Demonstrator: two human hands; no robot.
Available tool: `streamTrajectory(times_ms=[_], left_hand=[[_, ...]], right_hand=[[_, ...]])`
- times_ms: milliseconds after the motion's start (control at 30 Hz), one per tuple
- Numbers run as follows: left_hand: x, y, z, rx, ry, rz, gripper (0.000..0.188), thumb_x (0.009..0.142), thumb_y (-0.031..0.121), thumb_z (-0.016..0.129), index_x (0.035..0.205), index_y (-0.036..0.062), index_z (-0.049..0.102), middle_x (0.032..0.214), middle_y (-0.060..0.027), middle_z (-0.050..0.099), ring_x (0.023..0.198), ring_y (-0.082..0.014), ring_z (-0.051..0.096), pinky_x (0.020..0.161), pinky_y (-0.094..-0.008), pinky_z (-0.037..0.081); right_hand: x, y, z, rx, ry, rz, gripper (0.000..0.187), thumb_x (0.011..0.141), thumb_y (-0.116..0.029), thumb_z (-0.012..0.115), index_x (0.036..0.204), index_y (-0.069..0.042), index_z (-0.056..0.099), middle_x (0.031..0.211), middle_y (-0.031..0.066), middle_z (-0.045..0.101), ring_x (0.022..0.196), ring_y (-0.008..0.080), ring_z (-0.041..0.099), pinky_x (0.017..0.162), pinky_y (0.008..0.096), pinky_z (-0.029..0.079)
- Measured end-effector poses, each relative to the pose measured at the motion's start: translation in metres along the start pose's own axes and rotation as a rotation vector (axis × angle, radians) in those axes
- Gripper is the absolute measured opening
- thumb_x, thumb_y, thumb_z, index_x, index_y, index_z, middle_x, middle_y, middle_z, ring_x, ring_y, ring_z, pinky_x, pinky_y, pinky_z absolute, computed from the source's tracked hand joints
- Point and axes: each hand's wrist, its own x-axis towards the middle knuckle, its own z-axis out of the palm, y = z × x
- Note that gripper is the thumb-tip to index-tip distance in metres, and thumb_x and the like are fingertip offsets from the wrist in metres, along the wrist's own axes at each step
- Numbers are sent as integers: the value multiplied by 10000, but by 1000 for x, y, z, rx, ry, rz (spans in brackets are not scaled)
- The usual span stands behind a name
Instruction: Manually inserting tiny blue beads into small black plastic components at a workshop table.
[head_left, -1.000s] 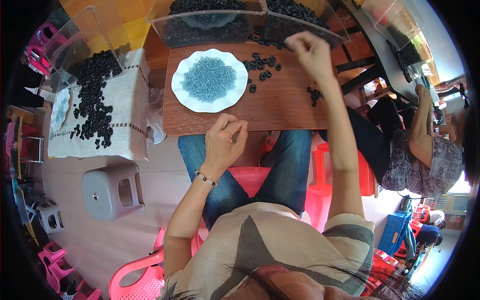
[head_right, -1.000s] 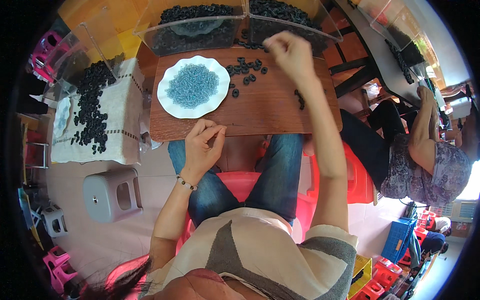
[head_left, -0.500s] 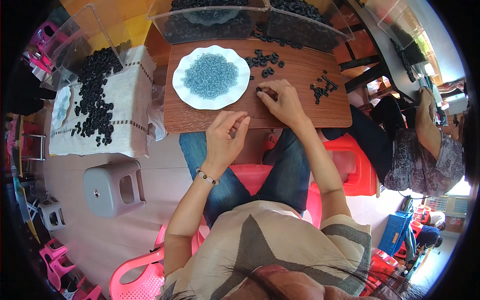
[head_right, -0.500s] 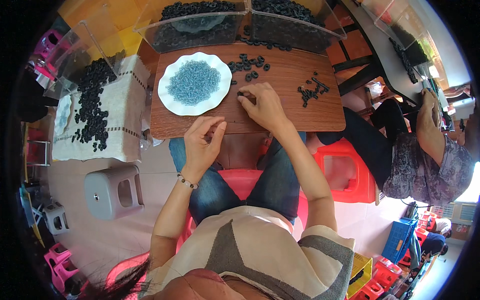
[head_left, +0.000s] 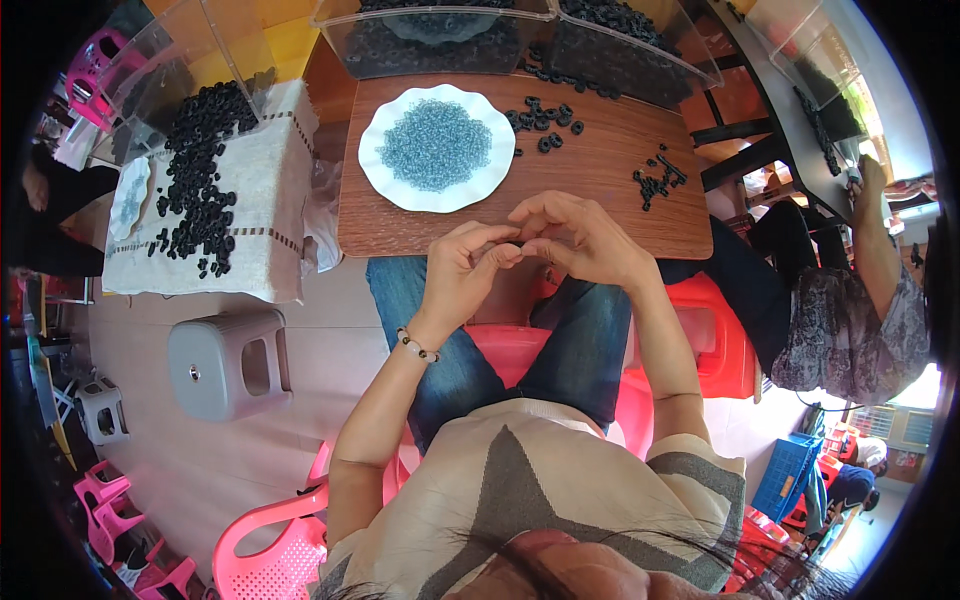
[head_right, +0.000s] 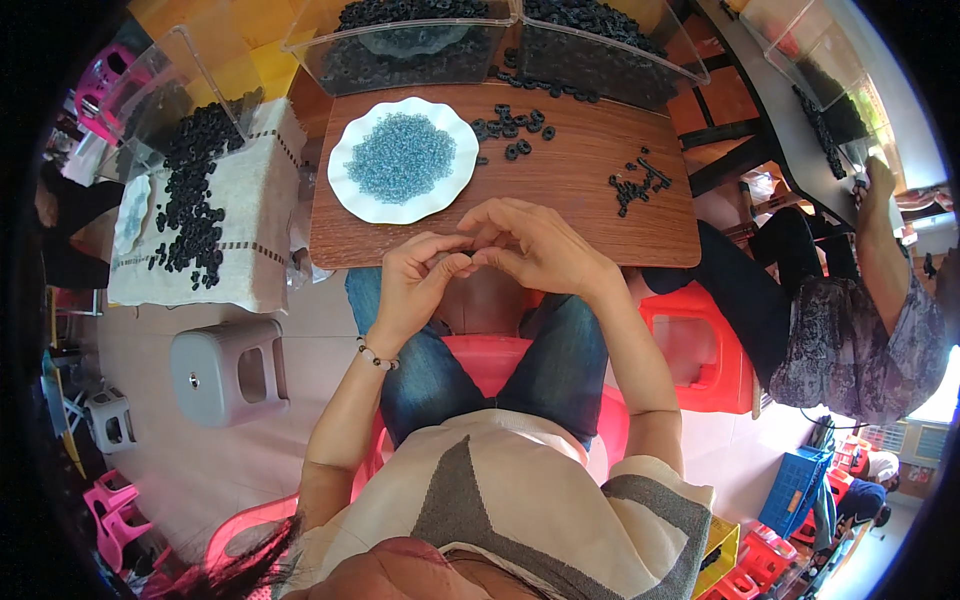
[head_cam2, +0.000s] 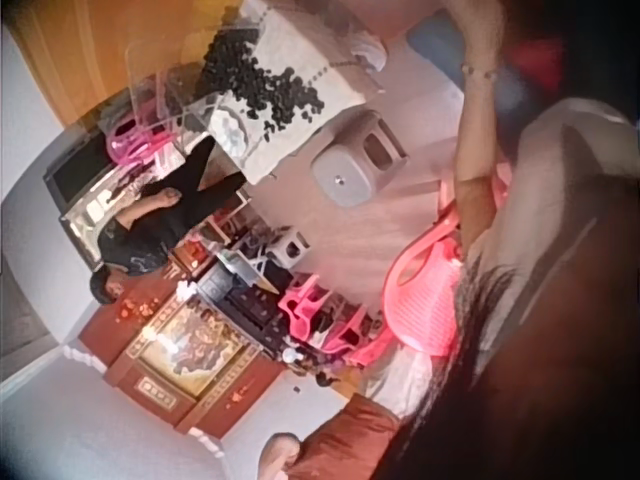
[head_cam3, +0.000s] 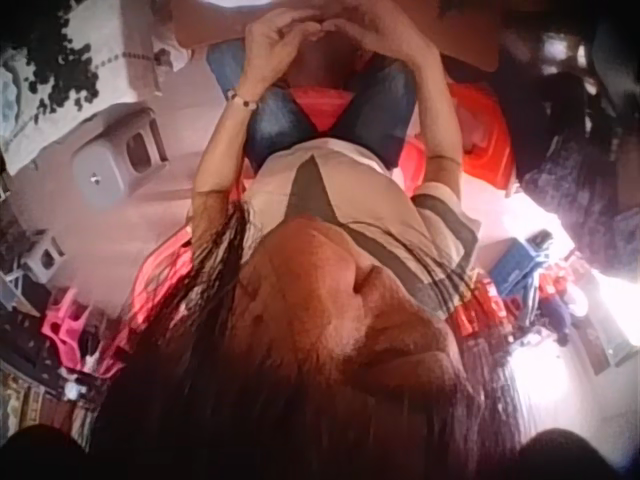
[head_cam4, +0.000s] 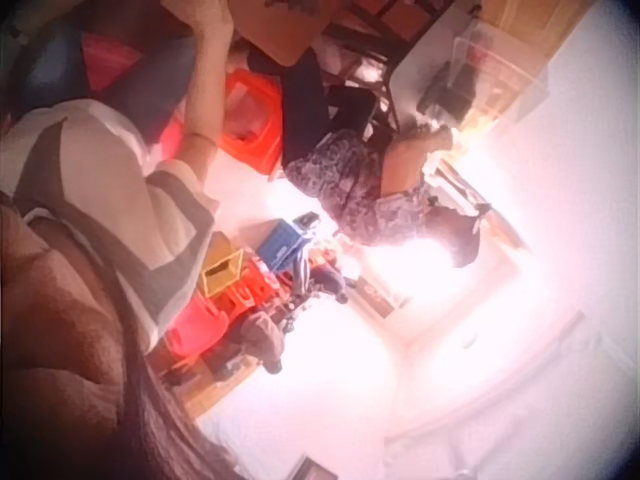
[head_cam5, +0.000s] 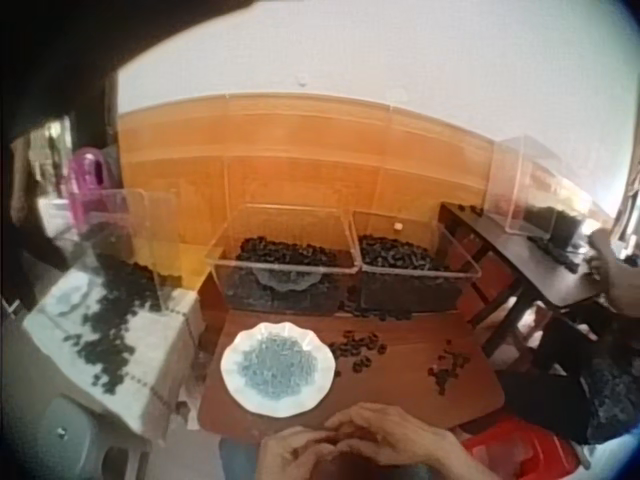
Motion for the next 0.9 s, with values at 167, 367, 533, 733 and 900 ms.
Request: streamTrajectory(times_ms=[167,367,533,733,900], left_hand=[[2,-2,-2,-122,86,-6,200,972,41,674,1142,-49,730,1008,-109,691,864,-163,731,760,-260,583],[2,-4,-5,-148,203,-18,233,1018,122,648,1130,-67,725,1047,-116,693,866,-166,733,754,-262,591],[3,-5,-3,-185,207,-42,266,1042,171,620,1160,-52,702,1017,-119,720,851,-174,738,718,-263,591],[1,-1,-7,-227,166,-118,301,1059,221,596,1187,-36,688,971,-109,735,837,-155,730,697,-263,581],[4,1,-10,-211,184,-85,331,1057,227,601,1251,-29,679,980,-116,737,830,-147,724,724,-265,584]], right_hand=[[16,4,-3,-31,81,7,254,886,-42,749,1127,-14,674,892,77,725,874,159,700,737,300,565],[69,26,3,-345,264,-78,165,883,-138,762,1037,-80,754,875,81,708,880,231,638,756,341,515],[99,49,14,-569,374,-154,227,852,-182,775,1064,-105,751,923,75,723,930,282,630,766,404,520],[106,44,14,-521,278,-62,238,847,-171,763,1076,-105,754,899,69,730,922,280,643,783,388,525],[108,38,6,-262,304,-23,202,881,-151,754,1058,-54,748,890,60,749,804,164,670,733,306,520]])
